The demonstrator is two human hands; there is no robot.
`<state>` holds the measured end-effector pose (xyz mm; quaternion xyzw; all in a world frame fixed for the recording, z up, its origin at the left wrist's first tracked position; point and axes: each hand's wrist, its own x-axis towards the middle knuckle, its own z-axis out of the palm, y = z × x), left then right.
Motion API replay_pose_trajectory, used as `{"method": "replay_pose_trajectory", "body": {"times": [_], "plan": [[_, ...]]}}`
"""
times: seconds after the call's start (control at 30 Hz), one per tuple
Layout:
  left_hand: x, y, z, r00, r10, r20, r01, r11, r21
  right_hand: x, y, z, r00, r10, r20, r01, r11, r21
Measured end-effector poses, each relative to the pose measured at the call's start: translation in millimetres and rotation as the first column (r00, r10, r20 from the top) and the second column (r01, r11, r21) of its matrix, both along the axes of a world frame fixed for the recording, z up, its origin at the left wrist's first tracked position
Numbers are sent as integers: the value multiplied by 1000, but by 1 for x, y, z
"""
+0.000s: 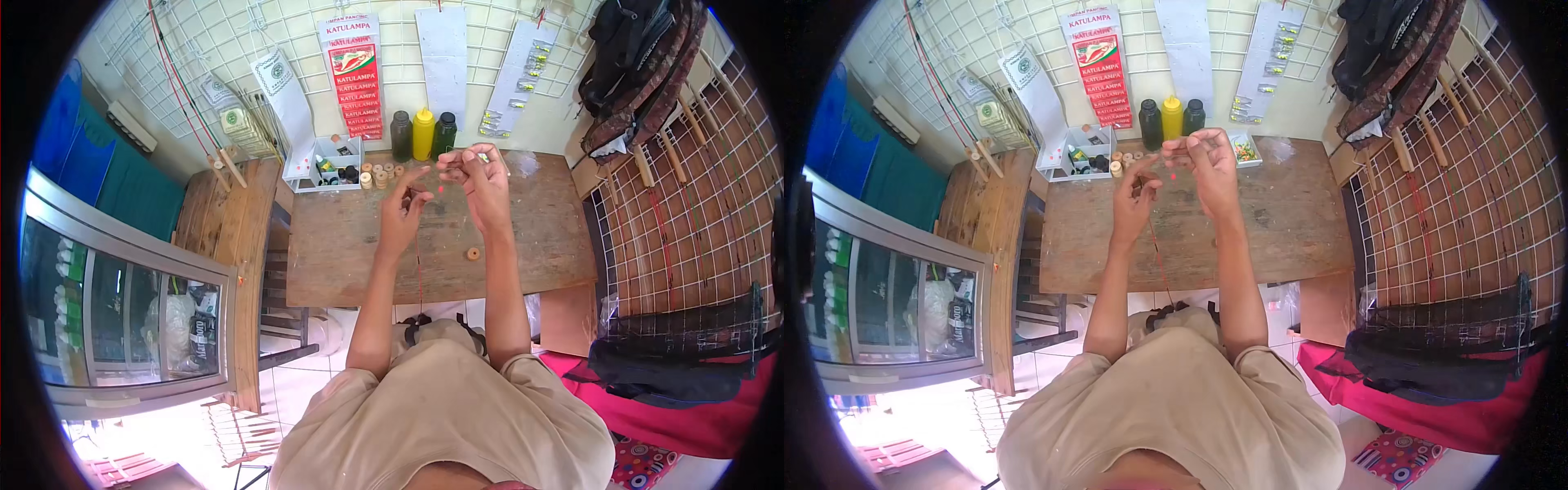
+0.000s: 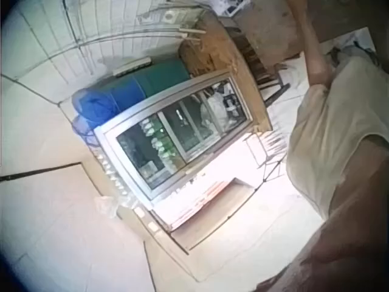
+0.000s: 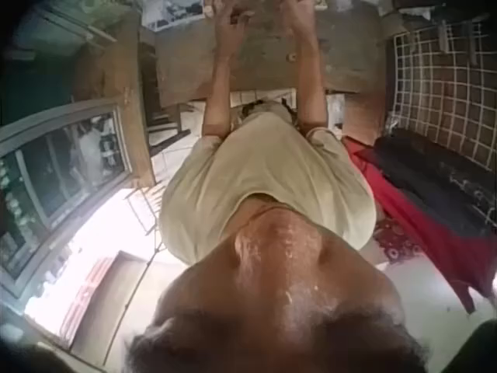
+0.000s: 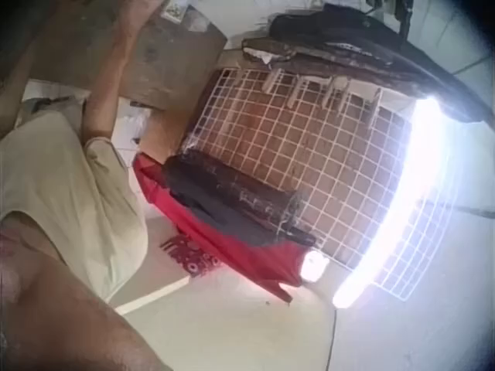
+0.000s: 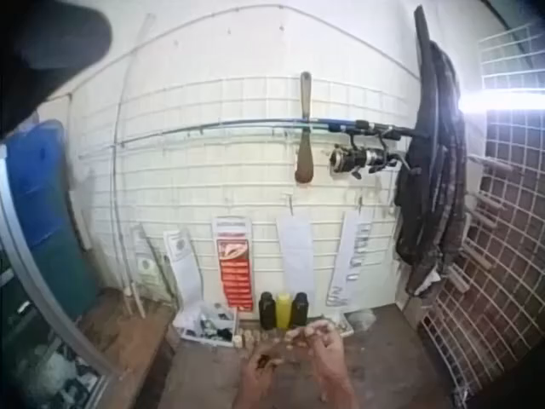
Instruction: Assemble a fishing rig by attaching a line to a thin rod and adding a float.
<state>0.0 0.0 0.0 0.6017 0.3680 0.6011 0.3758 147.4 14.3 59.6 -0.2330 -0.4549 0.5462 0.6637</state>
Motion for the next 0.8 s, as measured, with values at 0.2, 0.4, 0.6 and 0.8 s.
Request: {"method": "replay_pose_trajectory", "body": {"times": [0.2,0.4,0.6,0.8], "plan": [[10,3,7,998,-16,55,19,999,-47,2,5,5,990,90,-110,-102,988,-115],[11,14,5,974,153,-166,-116,970,215,9,10,4,985,170,-22,-171,965,-199],[17,24,-12,995,-100,28,96,988,119,9,16,3,985,168,44,-156,967,-203],[23,25,-7,987,-134,86,130,990,53,15,25,-3,983,163,86,-145,972,-186]]}}
